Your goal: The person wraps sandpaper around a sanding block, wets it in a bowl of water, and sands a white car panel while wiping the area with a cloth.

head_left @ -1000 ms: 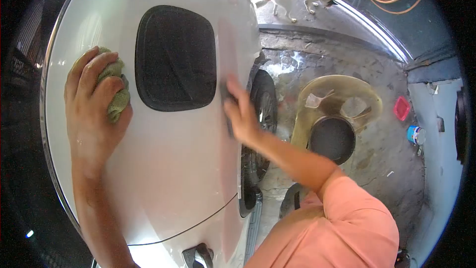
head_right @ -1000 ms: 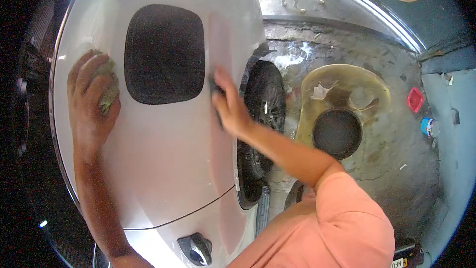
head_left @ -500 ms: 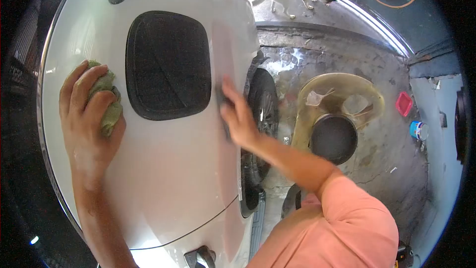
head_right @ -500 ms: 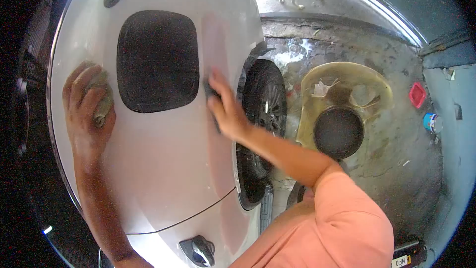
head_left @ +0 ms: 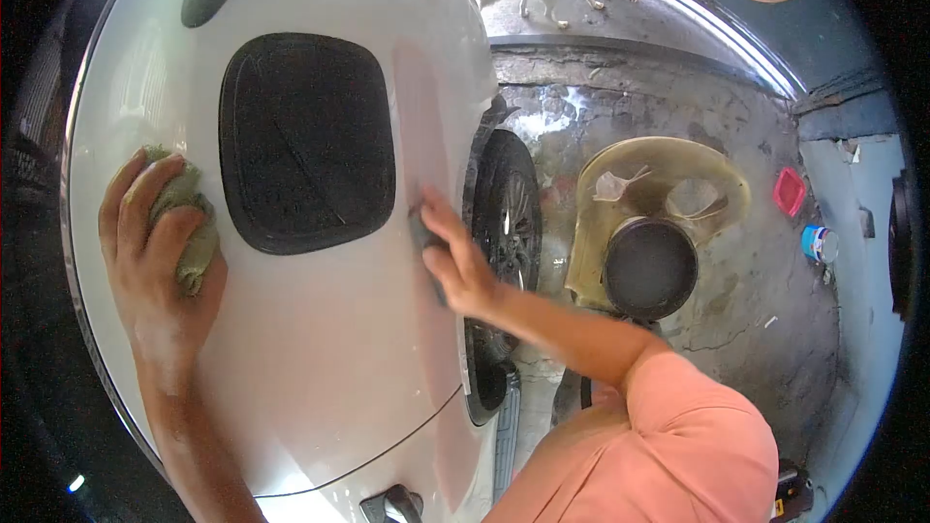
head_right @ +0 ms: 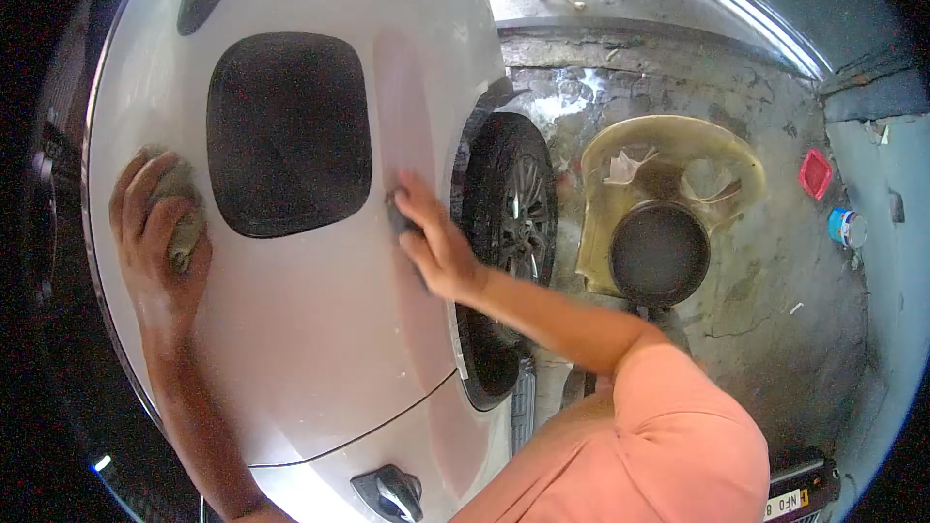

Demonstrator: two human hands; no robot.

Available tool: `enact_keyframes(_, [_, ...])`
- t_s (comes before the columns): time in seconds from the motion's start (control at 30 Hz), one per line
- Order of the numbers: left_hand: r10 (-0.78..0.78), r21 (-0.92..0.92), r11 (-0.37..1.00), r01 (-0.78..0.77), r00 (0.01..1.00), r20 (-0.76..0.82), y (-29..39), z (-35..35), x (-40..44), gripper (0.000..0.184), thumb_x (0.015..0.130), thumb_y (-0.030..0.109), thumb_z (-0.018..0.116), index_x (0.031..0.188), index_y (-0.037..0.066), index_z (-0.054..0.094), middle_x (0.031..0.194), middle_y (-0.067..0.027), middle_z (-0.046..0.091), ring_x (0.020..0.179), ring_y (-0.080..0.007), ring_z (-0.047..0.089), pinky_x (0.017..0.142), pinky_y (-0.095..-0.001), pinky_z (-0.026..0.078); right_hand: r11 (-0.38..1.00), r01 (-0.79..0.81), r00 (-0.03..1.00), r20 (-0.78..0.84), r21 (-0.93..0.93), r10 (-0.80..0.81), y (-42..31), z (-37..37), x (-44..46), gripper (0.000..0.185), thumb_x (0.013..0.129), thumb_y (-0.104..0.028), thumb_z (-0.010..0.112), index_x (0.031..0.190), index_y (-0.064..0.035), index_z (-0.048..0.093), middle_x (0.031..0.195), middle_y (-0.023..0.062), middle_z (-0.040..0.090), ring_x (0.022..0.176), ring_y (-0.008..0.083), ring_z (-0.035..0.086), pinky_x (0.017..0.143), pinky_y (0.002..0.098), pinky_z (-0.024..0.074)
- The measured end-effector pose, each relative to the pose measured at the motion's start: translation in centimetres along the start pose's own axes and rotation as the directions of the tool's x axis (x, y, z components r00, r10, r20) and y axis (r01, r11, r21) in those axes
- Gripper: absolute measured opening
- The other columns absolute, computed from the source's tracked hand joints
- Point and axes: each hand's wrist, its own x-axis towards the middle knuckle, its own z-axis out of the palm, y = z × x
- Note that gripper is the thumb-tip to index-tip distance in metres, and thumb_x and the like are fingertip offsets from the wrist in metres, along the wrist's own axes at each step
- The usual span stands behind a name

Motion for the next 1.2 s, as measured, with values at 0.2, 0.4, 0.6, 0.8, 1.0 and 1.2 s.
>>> enact_keyframes(0.2, [0.019,0.030,0.999,-0.020,1.000,0.024,0.0,-0.6,0.1,0.061,0.065,-0.003,0.075,0.123,0.012,0.061,0.141,-0.0142,0.055,0.136,-0.0393,0.046,0.114,-0.0493,0.040,0.988,-0.150,0.968,-0.196,0.033,0.154,6.5,-4.4,18.5,0.046,0.100,-0.018,0.051,0.143,-0.0035,0.043,0.145,0.0232,0.050,0.137,0.0366,0.046,0.114,0.0407,0.0354])
enact_keyframes(0.4, [-0.071,0.184,0.979,0.085,0.994,-0.079,-0.4,-0.4,0.0,0.082,0.073,0.005,0.079,0.148,0.013,0.045,0.151,-0.0163,0.045,0.139,-0.0383,0.043,0.116,-0.0483,0.038,0.867,-0.349,0.895,-0.148,0.356,0.421,3.6,-8.5,17.6,0.048,0.097,-0.020,0.058,0.141,-0.0034,0.049,0.143,0.0166,0.052,0.136,0.0258,0.046,0.112,0.0337,0.0343])
enact_keyframes(0.6, [-0.154,0.040,0.987,0.155,0.988,-0.025,0.2,-0.5,-0.2,0.077,0.072,0.005,0.079,0.143,0.016,0.052,0.147,-0.0138,0.048,0.138,-0.0332,0.046,0.114,-0.0455,0.042,0.789,-0.605,0.789,0.208,0.103,0.578,-6.8,-25.8,-3.1,0.050,0.096,-0.009,0.054,0.146,-0.0026,0.049,0.151,0.0096,0.047,0.140,0.0197,0.042,0.117,0.0337,0.0291])
enact_keyframes(0.8, [-0.017,0.015,1.000,0.017,1.000,0.006,6.5,1.4,6.2,0.067,0.067,0.003,0.078,0.130,0.017,0.062,0.142,-0.0103,0.054,0.133,-0.0350,0.049,0.109,-0.0460,0.044,0.254,-0.967,0.255,-0.179,-0.034,0.950,-16.1,-44.1,-26.3,0.051,0.089,-0.014,0.058,0.139,-0.0051,0.053,0.143,0.0113,0.054,0.134,0.0247,0.047,0.114,0.0363,0.0327])
enact_keyframes(1.0, [0.103,-0.063,0.993,-0.096,0.987,0.125,12.3,14.7,16.1,0.041,0.078,0.013,0.073,0.117,0.018,0.064,0.145,-0.0096,0.051,0.138,-0.0370,0.043,0.110,-0.0500,0.041,-0.177,-0.981,-0.191,-0.589,0.082,0.785,-24.9,-50.1,-43.2,0.045,0.091,-0.003,0.054,0.136,-0.0054,0.054,0.135,0.0138,0.058,0.126,0.0259,0.053,0.106,0.0367,0.0396])
enact_keyframes(1.2, [0.145,0.017,0.988,-0.155,0.953,0.267,14.6,22.4,17.1,0.022,0.082,0.013,0.064,0.103,0.013,0.071,0.133,-0.0106,0.060,0.131,-0.0335,0.051,0.107,-0.0468,0.044,-0.374,-0.918,-0.384,-0.521,0.130,0.762,-29.7,-45.9,-59.1,0.041,0.088,-0.004,0.057,0.129,-0.0040,0.059,0.129,0.0144,0.063,0.120,0.0275,0.058,0.104,0.0386,0.0423])
